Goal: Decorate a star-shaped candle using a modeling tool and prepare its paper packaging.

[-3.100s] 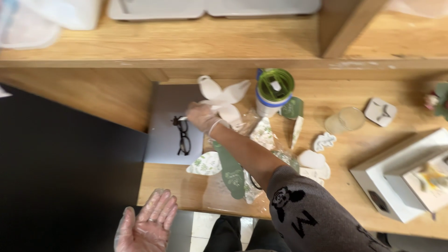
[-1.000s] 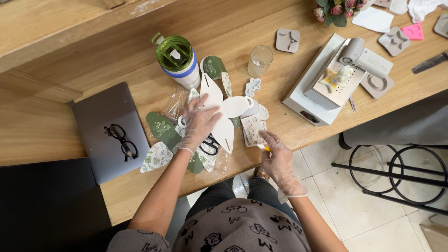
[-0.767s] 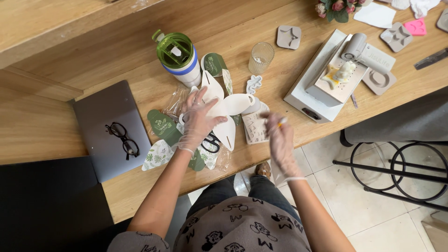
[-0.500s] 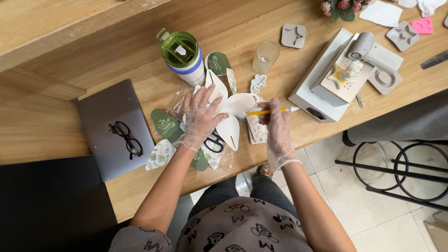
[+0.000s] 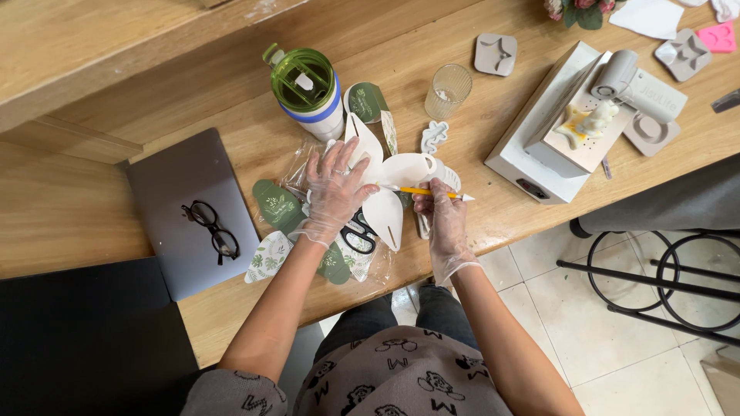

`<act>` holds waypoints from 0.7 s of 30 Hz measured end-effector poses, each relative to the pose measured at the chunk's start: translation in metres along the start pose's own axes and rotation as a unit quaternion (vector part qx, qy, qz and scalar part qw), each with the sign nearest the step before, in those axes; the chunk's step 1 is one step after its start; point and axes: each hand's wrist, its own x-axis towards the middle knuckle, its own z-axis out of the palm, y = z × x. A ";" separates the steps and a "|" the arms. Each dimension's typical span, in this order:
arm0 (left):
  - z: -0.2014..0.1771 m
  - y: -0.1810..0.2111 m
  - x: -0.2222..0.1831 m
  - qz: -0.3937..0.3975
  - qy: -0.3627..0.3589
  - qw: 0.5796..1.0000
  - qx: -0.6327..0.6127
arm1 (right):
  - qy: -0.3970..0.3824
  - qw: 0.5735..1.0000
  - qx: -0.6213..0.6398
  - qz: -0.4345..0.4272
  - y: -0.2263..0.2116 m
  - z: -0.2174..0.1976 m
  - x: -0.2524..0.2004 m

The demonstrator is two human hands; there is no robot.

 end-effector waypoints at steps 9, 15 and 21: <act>0.002 -0.004 -0.002 -0.010 -0.041 0.999 -0.020 | 0.018 1.000 0.018 0.018 0.014 0.006 0.011; -0.010 -0.007 0.003 -0.056 -0.168 0.984 0.018 | 0.040 0.999 -0.014 0.003 0.027 0.001 0.026; -0.020 -0.011 -0.002 -0.111 -0.058 0.992 -0.030 | 0.051 0.998 -0.017 0.016 -0.009 0.003 0.003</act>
